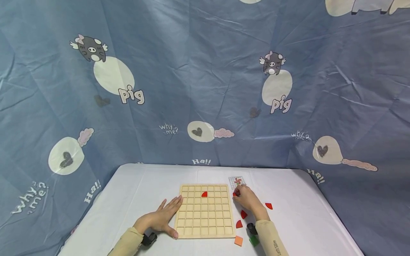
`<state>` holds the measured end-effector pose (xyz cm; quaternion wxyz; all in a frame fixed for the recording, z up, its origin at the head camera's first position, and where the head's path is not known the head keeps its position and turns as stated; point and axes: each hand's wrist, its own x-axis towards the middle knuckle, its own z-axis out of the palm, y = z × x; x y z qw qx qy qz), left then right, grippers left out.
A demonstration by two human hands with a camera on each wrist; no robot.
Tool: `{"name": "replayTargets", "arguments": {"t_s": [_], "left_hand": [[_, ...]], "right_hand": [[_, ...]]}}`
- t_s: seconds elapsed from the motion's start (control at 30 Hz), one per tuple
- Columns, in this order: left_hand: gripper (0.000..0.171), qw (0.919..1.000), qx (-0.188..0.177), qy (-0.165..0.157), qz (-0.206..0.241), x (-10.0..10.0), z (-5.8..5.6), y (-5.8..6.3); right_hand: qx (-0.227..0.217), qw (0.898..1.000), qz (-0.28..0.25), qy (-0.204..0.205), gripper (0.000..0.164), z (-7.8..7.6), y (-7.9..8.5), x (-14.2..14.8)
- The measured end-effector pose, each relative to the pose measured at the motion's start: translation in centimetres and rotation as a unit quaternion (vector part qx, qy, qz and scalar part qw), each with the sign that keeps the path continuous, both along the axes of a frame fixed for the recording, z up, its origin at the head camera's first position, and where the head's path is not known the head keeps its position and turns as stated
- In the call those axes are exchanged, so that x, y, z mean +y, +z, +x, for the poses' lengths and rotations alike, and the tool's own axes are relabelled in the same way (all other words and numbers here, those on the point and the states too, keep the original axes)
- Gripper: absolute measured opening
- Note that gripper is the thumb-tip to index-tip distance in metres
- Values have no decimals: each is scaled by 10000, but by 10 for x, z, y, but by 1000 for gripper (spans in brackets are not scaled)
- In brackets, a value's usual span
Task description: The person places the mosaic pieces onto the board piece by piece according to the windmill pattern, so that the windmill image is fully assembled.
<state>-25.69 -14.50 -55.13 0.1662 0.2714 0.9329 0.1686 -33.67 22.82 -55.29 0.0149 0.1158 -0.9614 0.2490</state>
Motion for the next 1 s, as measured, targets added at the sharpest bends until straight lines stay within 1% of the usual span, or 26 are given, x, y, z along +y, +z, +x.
{"name": "replayTargets", "arguments": {"t_s": [0.3,0.6,0.77,0.87,1.0], "left_hand": [[136,10000,19,-30,-19,-1,0,1],[135,10000,12,-63,-16,-1,1,2],[134,10000,17,-82,-51,0,2,4],[134,9999,28,-102,-41,0,4,6],[133,9999,22,-115,-2,0,4,7]], "right_hand": [[133,9999,-21,107,12,3,0,2],[70,9996,-46,258,14,7,3,3],[63,9992,-57,393,22,9,3,5],[131,9986,-44,502,26,8,2,7],[160,9981,-54,589,27,8,3,8]]}}
